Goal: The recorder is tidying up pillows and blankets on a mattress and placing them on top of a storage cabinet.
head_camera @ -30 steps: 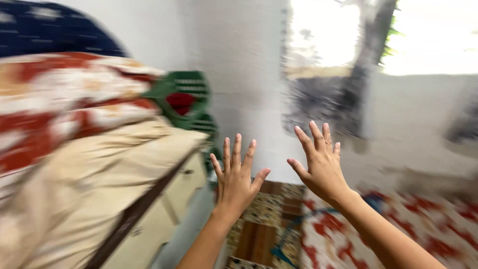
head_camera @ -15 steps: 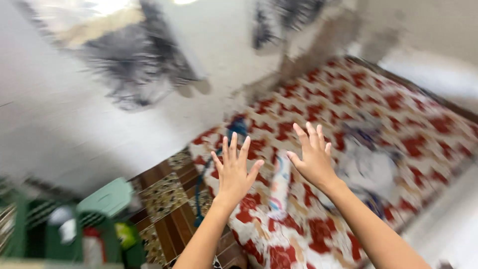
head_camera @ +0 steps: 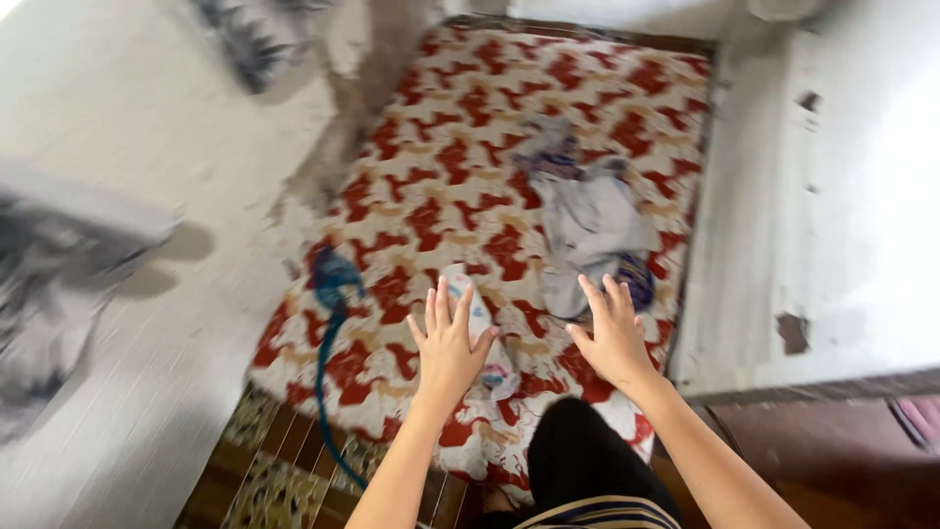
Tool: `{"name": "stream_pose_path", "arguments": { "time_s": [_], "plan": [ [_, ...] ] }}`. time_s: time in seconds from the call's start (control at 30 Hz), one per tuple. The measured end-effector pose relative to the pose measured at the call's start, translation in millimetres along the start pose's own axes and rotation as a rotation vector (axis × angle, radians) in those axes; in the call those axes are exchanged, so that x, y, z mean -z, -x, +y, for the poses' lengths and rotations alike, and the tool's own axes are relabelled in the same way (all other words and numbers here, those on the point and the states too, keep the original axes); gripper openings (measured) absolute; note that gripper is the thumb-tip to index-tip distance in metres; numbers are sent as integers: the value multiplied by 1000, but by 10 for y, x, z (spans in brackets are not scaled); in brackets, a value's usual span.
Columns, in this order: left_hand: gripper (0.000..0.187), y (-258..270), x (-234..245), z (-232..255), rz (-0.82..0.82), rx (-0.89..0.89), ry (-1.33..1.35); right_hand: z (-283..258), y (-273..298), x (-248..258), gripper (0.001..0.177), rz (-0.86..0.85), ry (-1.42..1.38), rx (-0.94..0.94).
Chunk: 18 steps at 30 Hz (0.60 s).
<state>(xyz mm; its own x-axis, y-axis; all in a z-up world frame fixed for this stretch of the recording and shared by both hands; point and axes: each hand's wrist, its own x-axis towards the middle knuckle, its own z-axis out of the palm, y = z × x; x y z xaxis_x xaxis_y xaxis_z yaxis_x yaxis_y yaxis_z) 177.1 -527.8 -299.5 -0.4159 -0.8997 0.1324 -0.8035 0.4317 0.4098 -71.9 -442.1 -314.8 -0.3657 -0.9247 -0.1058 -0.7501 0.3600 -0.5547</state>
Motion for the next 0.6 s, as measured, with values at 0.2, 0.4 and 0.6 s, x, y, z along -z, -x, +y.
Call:
{"name": "stream_pose_path", "arguments": {
  "time_s": [0.2, 0.4, 0.6],
  "plan": [
    [76, -693, -450, 68, -178, -123, 31, 762, -372, 60, 82, 267, -7, 43],
    [76, -1530, -977, 118, -248, -64, -2, 1124, -1226, 199, 85, -4, 81, -289],
    [74, -2224, -1381, 188, -419, 51, -44, 1793, -2134, -290, 92, -241, 70, -385]
  ]
}}
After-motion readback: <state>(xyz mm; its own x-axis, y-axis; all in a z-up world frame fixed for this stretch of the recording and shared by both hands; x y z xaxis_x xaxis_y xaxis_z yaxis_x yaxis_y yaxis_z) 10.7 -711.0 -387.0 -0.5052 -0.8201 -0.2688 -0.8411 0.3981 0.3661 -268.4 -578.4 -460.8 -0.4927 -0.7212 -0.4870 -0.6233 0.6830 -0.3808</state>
